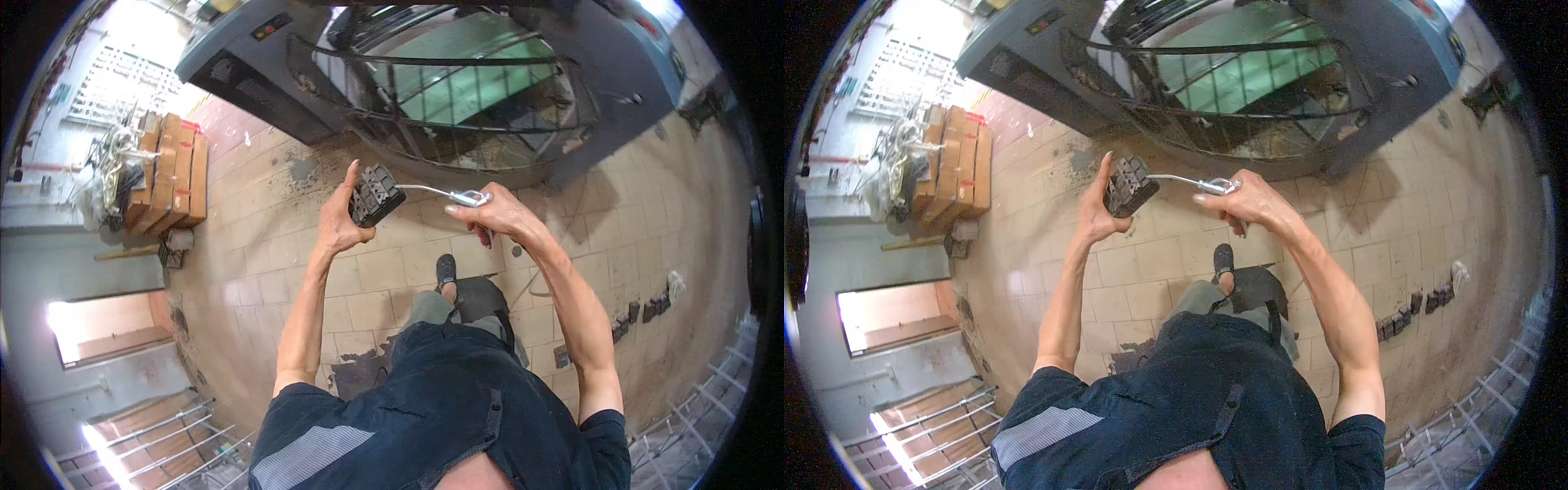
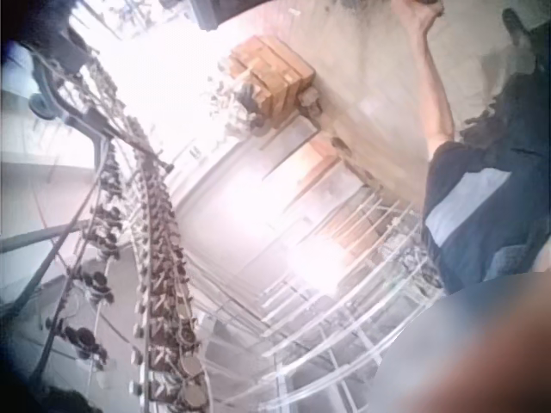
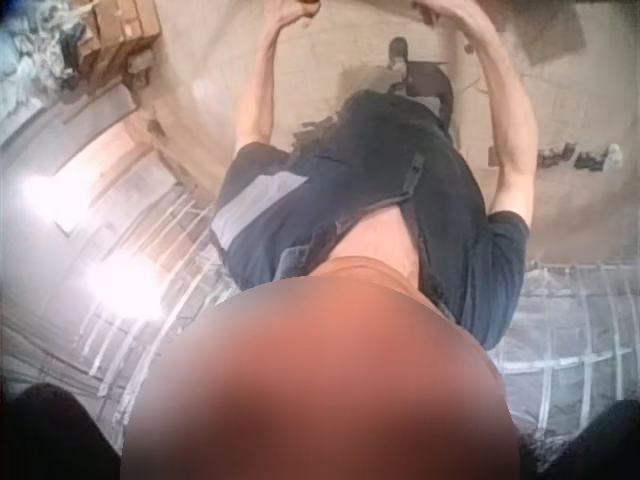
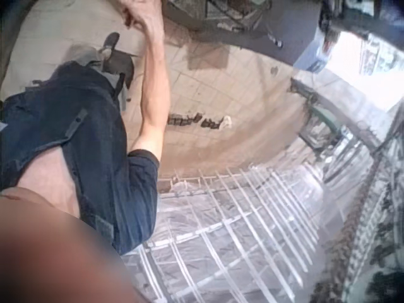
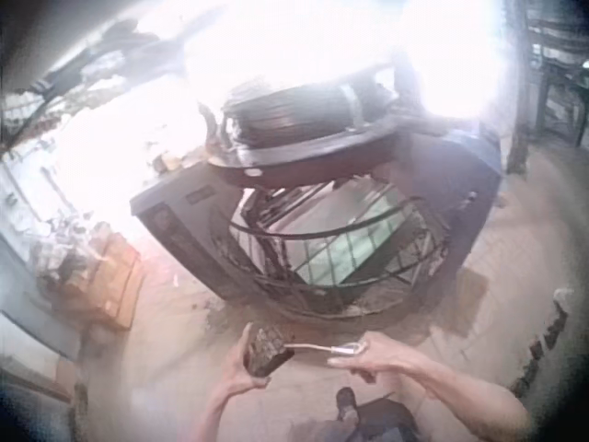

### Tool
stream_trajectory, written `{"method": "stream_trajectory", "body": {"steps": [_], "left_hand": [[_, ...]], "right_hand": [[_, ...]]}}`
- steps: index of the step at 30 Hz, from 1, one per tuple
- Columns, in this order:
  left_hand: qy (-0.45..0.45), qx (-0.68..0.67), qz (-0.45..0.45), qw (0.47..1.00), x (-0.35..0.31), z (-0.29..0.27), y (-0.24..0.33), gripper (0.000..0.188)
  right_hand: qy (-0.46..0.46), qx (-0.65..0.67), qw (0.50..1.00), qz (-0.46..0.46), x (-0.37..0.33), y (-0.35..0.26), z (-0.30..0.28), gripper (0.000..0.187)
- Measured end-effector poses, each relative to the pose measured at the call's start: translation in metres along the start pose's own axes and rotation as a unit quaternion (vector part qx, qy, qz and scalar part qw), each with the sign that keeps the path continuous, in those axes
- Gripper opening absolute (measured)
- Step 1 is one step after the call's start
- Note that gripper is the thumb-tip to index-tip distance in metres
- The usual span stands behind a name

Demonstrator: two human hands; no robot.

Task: The person installs small metal components into a large industrial machine using a wrench. They pick up parts from the floor, tighten them into place, and repeat the process for several units.

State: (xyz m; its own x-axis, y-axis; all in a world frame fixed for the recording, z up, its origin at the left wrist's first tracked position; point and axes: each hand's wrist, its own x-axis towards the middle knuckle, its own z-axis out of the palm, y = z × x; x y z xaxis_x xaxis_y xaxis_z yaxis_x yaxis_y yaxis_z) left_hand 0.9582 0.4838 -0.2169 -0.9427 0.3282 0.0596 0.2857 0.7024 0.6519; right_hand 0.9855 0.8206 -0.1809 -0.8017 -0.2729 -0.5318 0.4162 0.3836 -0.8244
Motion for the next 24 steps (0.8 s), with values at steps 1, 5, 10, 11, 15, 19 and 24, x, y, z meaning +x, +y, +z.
{"method": "stream_trajectory", "body": {"steps": [1, 5, 10, 11, 15, 19, 24], "left_hand": [[0.010, 0.033, 0.014, 0.999, 0.005, -0.016, -0.008, 0.126], [0.044, 0.138, 0.053, 0.988, 0.025, -0.061, -0.027, 0.126], [0.068, 0.148, 0.012, 0.987, 0.042, -0.090, -0.039, 0.128], [0.080, 0.135, 0.002, 0.988, 0.044, -0.093, -0.040, 0.129], [0.171, -0.127, -0.093, 0.973, 0.065, -0.090, -0.041, 0.126], [0.250, -0.597, -0.074, 0.759, 0.109, -0.061, -0.033, 0.091], [0.272, -0.732, -0.028, 0.625, 0.183, -0.061, -0.033, 0.064]], "right_hand": [[-0.024, 0.008, 0.999, -0.040, 0.016, -0.013, 0.002, 0.051], [-0.023, -0.054, 0.996, -0.064, 0.074, -0.062, 0.016, 0.051], [0.032, -0.125, 0.986, -0.101, 0.113, -0.099, 0.015, 0.048], [-0.049, -0.142, 0.984, -0.099, 0.116, -0.100, 0.011, 0.048], [-0.083, -0.081, 0.985, -0.131, 0.127, -0.093, -0.006, 0.048], [-0.135, -0.081, 0.975, -0.154, 0.136, -0.085, -0.024, 0.048], [-0.138, -0.050, 0.971, -0.188, 0.162, -0.106, -0.053, 0.048]]}}
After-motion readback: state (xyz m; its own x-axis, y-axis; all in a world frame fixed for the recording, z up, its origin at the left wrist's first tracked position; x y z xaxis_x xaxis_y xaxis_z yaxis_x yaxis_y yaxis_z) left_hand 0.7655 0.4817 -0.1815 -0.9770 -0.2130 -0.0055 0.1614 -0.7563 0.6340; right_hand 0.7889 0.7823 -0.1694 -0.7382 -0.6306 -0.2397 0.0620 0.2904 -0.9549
